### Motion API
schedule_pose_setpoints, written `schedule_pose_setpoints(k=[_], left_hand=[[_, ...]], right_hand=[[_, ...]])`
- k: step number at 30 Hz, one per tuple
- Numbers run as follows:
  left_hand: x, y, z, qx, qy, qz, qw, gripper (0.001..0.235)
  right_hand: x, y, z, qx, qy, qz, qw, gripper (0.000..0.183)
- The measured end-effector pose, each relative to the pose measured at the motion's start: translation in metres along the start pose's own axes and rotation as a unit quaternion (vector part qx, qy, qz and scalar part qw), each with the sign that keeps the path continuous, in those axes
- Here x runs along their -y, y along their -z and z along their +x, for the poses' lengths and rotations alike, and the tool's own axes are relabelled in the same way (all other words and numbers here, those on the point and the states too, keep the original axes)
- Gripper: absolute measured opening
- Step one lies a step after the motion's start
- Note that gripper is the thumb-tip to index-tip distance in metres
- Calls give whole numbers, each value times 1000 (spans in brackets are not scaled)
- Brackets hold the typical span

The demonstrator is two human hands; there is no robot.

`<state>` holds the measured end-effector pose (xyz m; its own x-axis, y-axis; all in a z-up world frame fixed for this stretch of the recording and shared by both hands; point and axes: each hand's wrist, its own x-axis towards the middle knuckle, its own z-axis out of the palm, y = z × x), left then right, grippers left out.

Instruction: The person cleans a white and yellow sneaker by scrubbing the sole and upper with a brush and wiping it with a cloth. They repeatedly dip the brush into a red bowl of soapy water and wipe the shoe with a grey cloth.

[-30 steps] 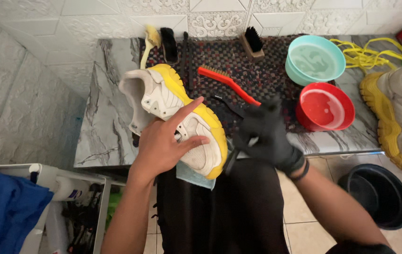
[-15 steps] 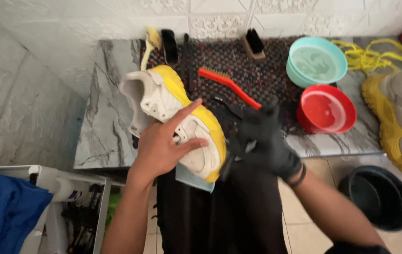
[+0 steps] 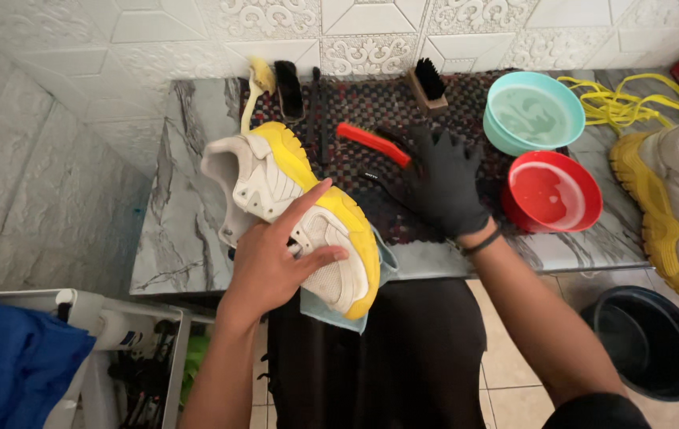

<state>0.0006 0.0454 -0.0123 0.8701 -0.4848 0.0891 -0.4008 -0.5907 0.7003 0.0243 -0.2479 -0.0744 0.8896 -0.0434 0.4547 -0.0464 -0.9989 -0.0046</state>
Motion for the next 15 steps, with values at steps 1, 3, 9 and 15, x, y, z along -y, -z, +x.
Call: schedule_pose_setpoints(k=[1, 3, 9, 15], left_hand=[[1, 1, -2, -6, 23, -33, 999, 82], [7, -1, -7, -13, 45, -66, 997, 84], [29, -11, -19, -86, -44, -235, 967, 91], [23, -11, -22, -128, -54, -265, 954, 87]], right_hand=[[7, 6, -1, 16, -6, 46, 999, 80], [14, 5, -11, 32, -13, 90, 995, 69], [53, 52, -51, 120, 102, 347, 925, 47], [56, 8, -90, 108, 94, 332, 932, 41]])
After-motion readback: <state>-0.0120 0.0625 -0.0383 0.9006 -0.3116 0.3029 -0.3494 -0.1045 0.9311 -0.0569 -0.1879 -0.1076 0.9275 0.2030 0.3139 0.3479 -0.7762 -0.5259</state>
